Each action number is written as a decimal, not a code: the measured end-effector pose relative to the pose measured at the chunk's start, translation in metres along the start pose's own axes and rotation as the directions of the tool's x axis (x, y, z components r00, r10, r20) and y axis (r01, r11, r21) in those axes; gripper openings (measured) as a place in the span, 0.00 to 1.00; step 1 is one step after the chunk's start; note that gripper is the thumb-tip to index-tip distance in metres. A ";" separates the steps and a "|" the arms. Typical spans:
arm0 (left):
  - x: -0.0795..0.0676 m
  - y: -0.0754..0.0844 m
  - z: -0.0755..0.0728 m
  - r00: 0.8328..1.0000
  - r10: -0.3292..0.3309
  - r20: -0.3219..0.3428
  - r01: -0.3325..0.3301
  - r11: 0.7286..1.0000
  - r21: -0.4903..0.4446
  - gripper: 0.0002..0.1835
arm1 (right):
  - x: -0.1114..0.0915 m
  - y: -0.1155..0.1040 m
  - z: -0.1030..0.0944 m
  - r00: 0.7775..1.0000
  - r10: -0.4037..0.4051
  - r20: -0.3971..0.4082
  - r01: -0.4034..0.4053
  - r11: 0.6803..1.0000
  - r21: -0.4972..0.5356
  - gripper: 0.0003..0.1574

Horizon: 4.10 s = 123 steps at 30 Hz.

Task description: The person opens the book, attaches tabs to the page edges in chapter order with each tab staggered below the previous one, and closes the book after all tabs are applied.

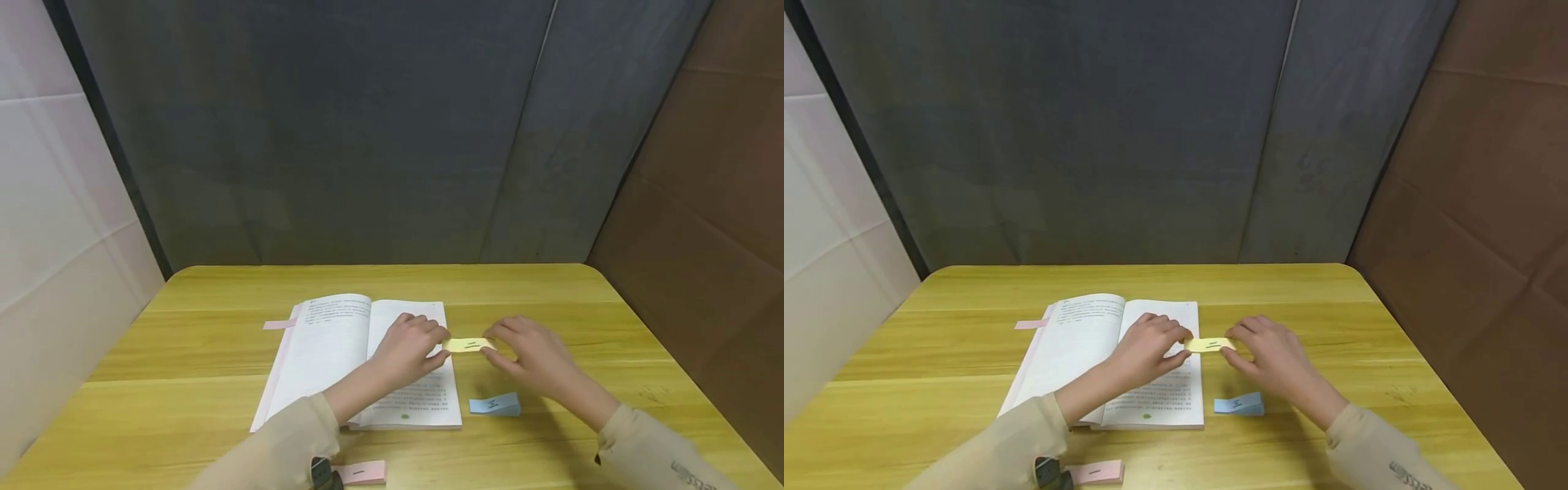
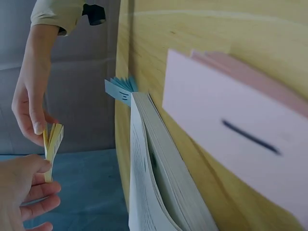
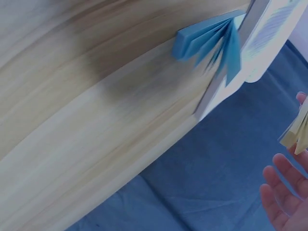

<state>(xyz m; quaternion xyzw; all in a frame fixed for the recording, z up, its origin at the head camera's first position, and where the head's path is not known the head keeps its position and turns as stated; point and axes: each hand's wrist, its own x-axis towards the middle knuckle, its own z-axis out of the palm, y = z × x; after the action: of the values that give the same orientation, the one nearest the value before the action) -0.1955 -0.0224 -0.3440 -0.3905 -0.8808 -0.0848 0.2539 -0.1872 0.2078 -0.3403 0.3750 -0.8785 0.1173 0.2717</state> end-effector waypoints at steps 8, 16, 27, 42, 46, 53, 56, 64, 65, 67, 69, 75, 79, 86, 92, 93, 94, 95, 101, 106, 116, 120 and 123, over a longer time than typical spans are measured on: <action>-0.013 -0.003 -0.005 1.000 -0.006 -0.013 0.005 1.000 -0.018 0.08 | 0.007 -0.009 -0.001 0.996 -0.042 -0.075 0.044 0.999 0.032 0.10; -0.019 -0.003 -0.007 0.999 -0.003 -0.054 0.001 0.999 -0.039 0.08 | 0.012 -0.016 0.001 0.994 -0.049 -0.095 0.057 0.995 0.079 0.06; -0.025 -0.004 -0.006 0.997 -0.019 -0.069 0.014 0.997 -0.071 0.08 | 0.014 -0.020 0.006 0.988 -0.079 -0.132 0.090 0.993 0.080 0.05; -0.030 0.000 -0.004 0.998 -0.028 -0.052 0.022 0.994 -0.105 0.08 | 0.014 -0.023 0.010 0.966 -0.160 -0.205 0.182 0.979 0.091 0.08; -0.030 0.001 -0.002 0.999 -0.028 -0.040 0.023 0.994 -0.111 0.09 | 0.014 -0.026 0.009 0.963 -0.178 -0.205 0.200 0.975 0.094 0.08; -0.031 0.002 0.001 1.000 -0.020 -0.003 0.019 0.993 -0.115 0.09 | 0.014 -0.031 0.007 0.960 -0.205 -0.189 0.222 0.972 0.076 0.12; -0.031 0.002 0.002 1.000 -0.020 0.008 0.021 0.992 -0.124 0.09 | 0.013 -0.031 0.007 0.962 -0.208 -0.177 0.223 0.972 0.073 0.14; -0.030 0.004 0.006 0.999 -0.027 0.028 0.032 0.984 -0.175 0.08 | 0.013 -0.035 0.006 0.935 -0.302 -0.187 0.310 0.951 0.012 0.17; -0.029 0.004 0.006 0.999 -0.026 0.027 0.031 0.983 -0.179 0.07 | 0.013 -0.036 0.006 0.927 -0.322 -0.192 0.328 0.945 0.001 0.17; -0.029 0.004 0.007 0.999 -0.025 0.027 0.030 0.982 -0.187 0.07 | 0.013 -0.037 0.005 0.907 -0.364 -0.210 0.367 0.930 -0.025 0.19; -0.029 0.005 0.007 1.000 -0.018 0.026 0.023 0.981 -0.193 0.07 | 0.014 -0.038 0.005 0.882 -0.407 -0.238 0.407 0.912 -0.050 0.19; -0.030 0.007 0.006 0.999 0.000 0.040 0.008 0.979 -0.201 0.07 | 0.014 -0.040 0.004 0.803 -0.509 -0.311 0.500 0.859 -0.114 0.18; -0.034 0.007 0.007 0.998 -0.005 0.062 0.017 0.982 -0.188 0.08 | 0.014 -0.043 -0.002 0.775 -0.532 -0.343 0.524 0.843 -0.122 0.17; -0.046 0.003 0.010 0.994 -0.036 0.106 0.056 0.979 -0.195 0.09 | 0.019 -0.045 -0.016 0.799 -0.434 -0.417 0.473 0.881 -0.012 0.15; -0.050 0.012 0.004 0.995 0.026 0.098 -0.005 0.977 -0.212 0.07 | 0.017 -0.033 -0.013 0.845 -0.335 -0.417 0.382 0.923 0.034 0.15; -0.051 0.014 0.003 0.994 0.039 0.103 -0.017 0.978 -0.207 0.07 | 0.016 -0.031 -0.013 0.852 -0.322 -0.413 0.367 0.929 0.034 0.15; -0.052 0.017 0.003 0.993 0.049 0.111 -0.026 0.979 -0.202 0.06 | 0.016 -0.029 -0.012 0.857 -0.312 -0.411 0.356 0.934 0.033 0.15; -0.053 0.020 0.002 0.990 0.061 0.124 -0.036 0.980 -0.197 0.06 | 0.016 -0.027 -0.012 0.860 -0.303 -0.410 0.345 0.938 0.031 0.15; -0.064 0.038 -0.004 0.976 0.126 0.177 -0.093 0.979 -0.180 0.07 | 0.017 -0.020 -0.010 0.874 -0.261 -0.410 0.301 0.953 0.036 0.14; -0.072 0.049 -0.003 0.970 0.175 0.171 -0.149 0.976 -0.158 0.08 | 0.017 -0.016 -0.009 0.886 -0.225 -0.406 0.265 0.963 0.045 0.15; -0.081 0.057 0.001 0.945 0.224 0.239 -0.192 0.970 -0.149 0.08 | 0.018 -0.008 -0.004 0.909 -0.123 -0.399 0.166 0.983 0.075 0.17; -0.083 0.058 0.002 0.924 0.223 0.310 -0.197 0.974 -0.113 0.09 | 0.019 -0.006 -0.001 0.923 -0.073 -0.379 0.114 0.990 0.087 0.15; -0.085 0.059 0.003 0.917 0.229 0.327 -0.216 0.973 -0.076 0.10 | 0.020 -0.005 0.000 0.938 -0.023 -0.346 0.062 0.993 0.103 0.12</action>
<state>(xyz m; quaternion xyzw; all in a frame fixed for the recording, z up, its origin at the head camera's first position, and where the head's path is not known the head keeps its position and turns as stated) -0.1053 -0.0357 -0.3930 -0.5016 -0.8591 -0.0048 0.1016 -0.1954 0.1925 -0.3289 0.3823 -0.8011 0.2242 0.4021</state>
